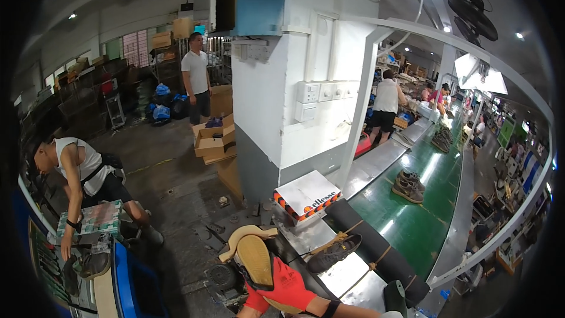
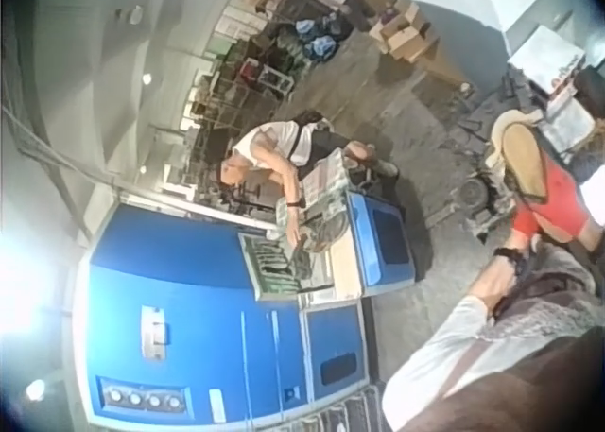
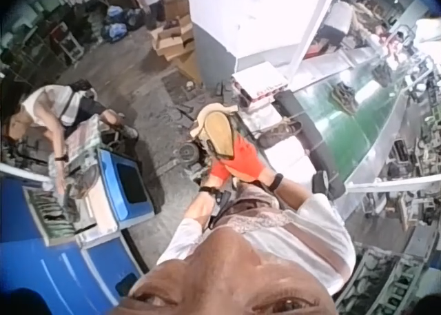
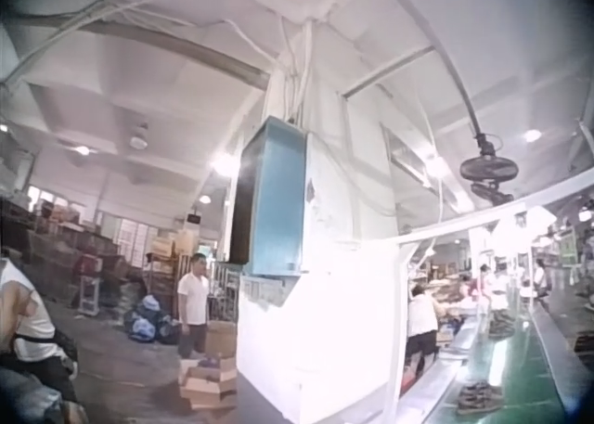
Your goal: Placing shoe lasts into shoes, brushing the soles, and placing the shoes on a conveyor belt.
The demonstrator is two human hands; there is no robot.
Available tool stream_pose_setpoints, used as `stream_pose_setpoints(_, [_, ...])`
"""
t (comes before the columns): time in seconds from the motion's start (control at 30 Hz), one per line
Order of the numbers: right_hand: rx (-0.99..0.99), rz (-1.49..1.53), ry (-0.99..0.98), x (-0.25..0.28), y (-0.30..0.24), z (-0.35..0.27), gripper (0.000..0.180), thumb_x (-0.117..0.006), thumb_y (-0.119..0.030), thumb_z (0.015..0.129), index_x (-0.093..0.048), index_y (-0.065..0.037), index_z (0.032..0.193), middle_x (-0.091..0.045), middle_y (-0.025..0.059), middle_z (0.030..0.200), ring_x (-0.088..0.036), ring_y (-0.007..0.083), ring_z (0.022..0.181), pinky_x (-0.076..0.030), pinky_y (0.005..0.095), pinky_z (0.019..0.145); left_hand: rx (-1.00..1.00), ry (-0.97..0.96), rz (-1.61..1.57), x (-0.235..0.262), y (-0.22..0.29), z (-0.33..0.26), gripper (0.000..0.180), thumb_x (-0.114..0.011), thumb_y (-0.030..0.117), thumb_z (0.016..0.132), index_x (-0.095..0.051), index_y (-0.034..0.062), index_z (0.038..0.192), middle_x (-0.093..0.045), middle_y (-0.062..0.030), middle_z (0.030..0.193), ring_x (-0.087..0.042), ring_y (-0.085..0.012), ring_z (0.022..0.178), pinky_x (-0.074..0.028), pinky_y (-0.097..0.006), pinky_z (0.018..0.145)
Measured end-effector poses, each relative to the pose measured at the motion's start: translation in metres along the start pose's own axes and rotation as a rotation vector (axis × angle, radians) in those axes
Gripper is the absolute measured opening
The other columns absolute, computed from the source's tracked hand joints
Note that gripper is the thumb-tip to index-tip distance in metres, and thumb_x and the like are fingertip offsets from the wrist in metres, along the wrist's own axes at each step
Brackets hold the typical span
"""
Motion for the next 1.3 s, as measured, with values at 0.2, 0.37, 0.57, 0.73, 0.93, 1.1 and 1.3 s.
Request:
stream_pose_setpoints(0.2, [-0.057,0.263,0.146,0.008,-0.004,-0.058,0.091,-0.08,-0.039,0.076,-0.04,0.004,0.145,-0.057,0.0253,0.134,-0.059,0.0376,0.123,-0.049,0.0439,0.101,0.039,0.047,0.044,0.056,0.072,-0.061,0.056,-0.055,0.045,0.097,-0.053,0.0077,0.14,-0.063,-0.0092,0.133,-0.06,-0.0276,0.12,-0.045,-0.042,0.108])
stream_pose_setpoints(0.37, [-0.611,1.113,0.016,-0.076,0.043,-0.031,0.065,-0.066,-0.02,0.094,-0.038,0.0,0.149,-0.048,0.0178,0.147,-0.049,0.0277,0.133,-0.04,0.0408,0.11,0.1,0.056,0.306,0.198,0.155,-0.185,0.056,-0.058,0.036,0.095,-0.051,0.0043,0.14,-0.064,-0.0112,0.131,-0.061,-0.0284,0.118,-0.045,-0.041,0.107])
stream_pose_setpoints(0.57, [-0.774,1.926,-0.244,-0.148,-0.002,0.026,0.055,-0.065,-0.038,0.098,-0.051,-0.009,0.142,-0.063,0.0037,0.126,-0.059,0.0153,0.115,-0.047,0.0332,0.1,0.235,0.045,0.632,0.205,0.167,-0.253,0.056,-0.062,0.026,0.092,-0.05,0.0001,0.14,-0.065,-0.0135,0.129,-0.063,-0.0293,0.115,-0.046,-0.04,0.106])
stream_pose_setpoints(0.73, [-0.756,1.869,-0.35,-0.138,0.029,0.003,0.056,-0.068,-0.038,0.094,-0.052,-0.011,0.141,-0.066,0.0039,0.119,-0.064,0.0135,0.102,-0.053,0.0327,0.088,0.486,0.01,0.908,0.1,0.136,-0.234,0.057,-0.065,0.018,0.09,-0.048,-0.0034,0.14,-0.065,-0.0155,0.126,-0.064,-0.0301,0.112,-0.046,-0.039,0.105])
stream_pose_setpoints(0.93, [-0.246,1.001,0.276,0.049,0.124,-0.045,0.118,-0.092,-0.02,0.066,-0.02,-0.003,0.159,-0.031,0.0148,0.158,-0.024,0.024,0.149,-0.022,0.0368,0.121,0.304,-0.016,1.113,0.043,0.091,-0.145,0.053,-0.072,0.018,0.09,-0.053,0.0046,0.138,-0.063,-0.0096,0.131,-0.061,-0.0231,0.118,-0.048,-0.038,0.103])
stream_pose_setpoints(1.1, [-0.579,0.415,0.693,0.164,0.255,-0.208,0.121,-0.095,-0.02,0.061,-0.021,0.004,0.154,-0.051,0.0223,0.141,-0.049,0.0289,0.134,-0.042,0.04,0.11,0.291,-0.144,1.172,-0.056,-0.05,-0.035,0.066,-0.079,0.0,0.075,-0.054,0.0032,0.136,-0.059,-0.0113,0.135,-0.06,-0.0224,0.119,-0.049,-0.036,0.101])
stream_pose_setpoints(1.3, [-1.067,-0.149,0.696,0.201,0.367,-0.411,0.109,-0.088,-0.02,0.058,-0.032,-0.005,0.151,-0.053,0.0223,0.133,-0.056,0.0414,0.12,-0.049,0.0448,0.098,0.109,-0.768,2.199,-0.123,-0.234,0.066,0.068,-0.08,0.041,0.075,-0.06,0.0064,0.131,-0.05,-0.0226,0.143,-0.047,-0.0387,0.132,-0.037,-0.05,0.11])
Point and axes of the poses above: each hand's wrist, its own z-axis towards the middle knuckle, its own x-axis out of the back of the hand, y = z × x, the point moved 10 cm from there along z, towards the middle knuckle
